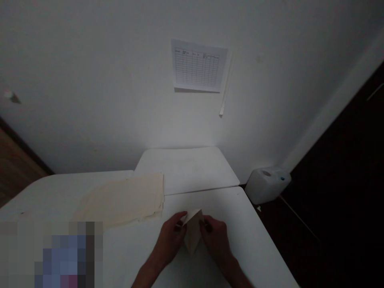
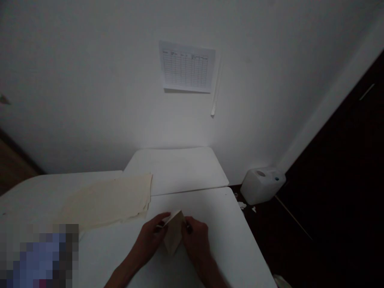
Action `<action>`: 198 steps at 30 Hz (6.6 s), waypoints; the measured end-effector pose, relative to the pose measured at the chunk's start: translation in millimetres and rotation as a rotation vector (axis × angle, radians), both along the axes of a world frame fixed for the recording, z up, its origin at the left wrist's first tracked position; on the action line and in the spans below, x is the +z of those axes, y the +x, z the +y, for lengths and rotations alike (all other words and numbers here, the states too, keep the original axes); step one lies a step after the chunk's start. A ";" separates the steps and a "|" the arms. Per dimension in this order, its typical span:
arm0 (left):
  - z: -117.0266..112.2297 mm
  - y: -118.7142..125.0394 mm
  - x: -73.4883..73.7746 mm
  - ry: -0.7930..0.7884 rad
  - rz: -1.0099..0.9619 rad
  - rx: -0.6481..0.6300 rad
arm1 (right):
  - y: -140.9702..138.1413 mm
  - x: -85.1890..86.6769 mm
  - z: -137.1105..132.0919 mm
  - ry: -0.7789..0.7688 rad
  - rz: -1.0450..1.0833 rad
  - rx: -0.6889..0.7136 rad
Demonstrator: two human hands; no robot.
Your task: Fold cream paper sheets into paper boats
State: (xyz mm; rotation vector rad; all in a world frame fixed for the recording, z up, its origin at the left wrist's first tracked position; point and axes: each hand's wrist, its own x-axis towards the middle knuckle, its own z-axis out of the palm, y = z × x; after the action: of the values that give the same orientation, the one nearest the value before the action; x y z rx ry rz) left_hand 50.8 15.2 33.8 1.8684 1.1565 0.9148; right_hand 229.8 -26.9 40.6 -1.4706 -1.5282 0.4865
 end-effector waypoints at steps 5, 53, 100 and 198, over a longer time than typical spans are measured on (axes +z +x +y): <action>-0.5 0.7 3.7 0.011 -0.075 -0.038 | -0.5 3.6 1.6 0.012 -0.020 0.012; -17.5 -38.2 -13.1 0.496 0.470 -0.373 | 30.5 1.0 -14.8 -0.027 -0.601 0.327; 3.9 -1.3 3.1 -0.148 -0.042 0.102 | 18.6 -5.9 -0.4 -0.246 -0.101 0.076; -9.4 6.8 -16.1 0.593 0.732 -0.237 | 26.7 13.1 5.1 -0.193 -0.746 0.419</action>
State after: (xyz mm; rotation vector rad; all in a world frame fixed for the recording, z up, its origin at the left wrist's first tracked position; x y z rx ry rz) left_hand 57.6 5.9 17.7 2.9078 1.0817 0.4554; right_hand 256.4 -21.8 53.7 -1.5686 -2.4654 0.3417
